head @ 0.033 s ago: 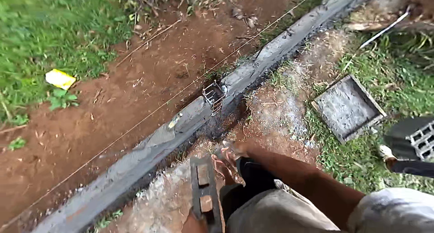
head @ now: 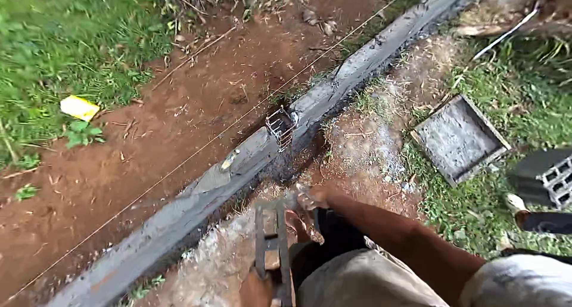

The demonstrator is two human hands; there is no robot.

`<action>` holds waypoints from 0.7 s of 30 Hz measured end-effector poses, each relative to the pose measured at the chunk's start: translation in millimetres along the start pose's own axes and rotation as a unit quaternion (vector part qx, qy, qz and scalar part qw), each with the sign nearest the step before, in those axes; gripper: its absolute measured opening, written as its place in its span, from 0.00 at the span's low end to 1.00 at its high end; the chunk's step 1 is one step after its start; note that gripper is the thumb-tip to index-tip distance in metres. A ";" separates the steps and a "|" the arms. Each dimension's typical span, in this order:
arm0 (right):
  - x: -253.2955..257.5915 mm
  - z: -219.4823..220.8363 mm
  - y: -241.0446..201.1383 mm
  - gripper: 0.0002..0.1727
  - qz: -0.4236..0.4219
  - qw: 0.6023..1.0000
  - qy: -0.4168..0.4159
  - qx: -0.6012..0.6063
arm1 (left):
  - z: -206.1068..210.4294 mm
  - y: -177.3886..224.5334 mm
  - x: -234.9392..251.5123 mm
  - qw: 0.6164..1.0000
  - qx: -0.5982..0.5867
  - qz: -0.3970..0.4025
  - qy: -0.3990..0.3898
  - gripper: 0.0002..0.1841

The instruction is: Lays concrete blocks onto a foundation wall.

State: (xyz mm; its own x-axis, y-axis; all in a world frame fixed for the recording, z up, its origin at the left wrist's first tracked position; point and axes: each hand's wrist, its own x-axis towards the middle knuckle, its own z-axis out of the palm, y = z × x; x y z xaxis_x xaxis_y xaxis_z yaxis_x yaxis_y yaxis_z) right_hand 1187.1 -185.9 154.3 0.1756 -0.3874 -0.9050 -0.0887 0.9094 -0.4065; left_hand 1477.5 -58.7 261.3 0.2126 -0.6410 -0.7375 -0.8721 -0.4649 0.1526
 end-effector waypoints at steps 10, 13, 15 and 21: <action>-15.3 -2.5 66.2 0.49 -0.099 0.836 -0.021 0.540 | -76.9 212.5 59.7 0.965 0.097 0.215 -0.117 0.23; -45.6 -58.8 86.0 0.47 -0.206 0.796 -0.008 0.570 | -62.5 269.6 68.6 0.943 0.026 0.280 -0.178 0.19; -75.4 -104.1 99.2 0.43 -0.222 0.825 0.059 0.517 | -51.6 309.4 67.9 0.923 -0.055 0.294 -0.243 0.18; -172.2 -210.8 154.6 0.41 -0.311 0.792 0.267 0.452 | -1.8 390.7 52.6 0.816 -0.180 0.309 -0.454 0.22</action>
State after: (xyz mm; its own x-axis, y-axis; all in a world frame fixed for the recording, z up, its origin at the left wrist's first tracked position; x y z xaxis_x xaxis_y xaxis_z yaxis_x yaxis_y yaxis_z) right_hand 936.4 -10.6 220.9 -0.5516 -0.5919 -0.5877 0.6333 0.1614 -0.7569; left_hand 1148.7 -275.1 283.3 -0.7755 -0.1801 -0.6051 -0.4680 -0.4792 0.7425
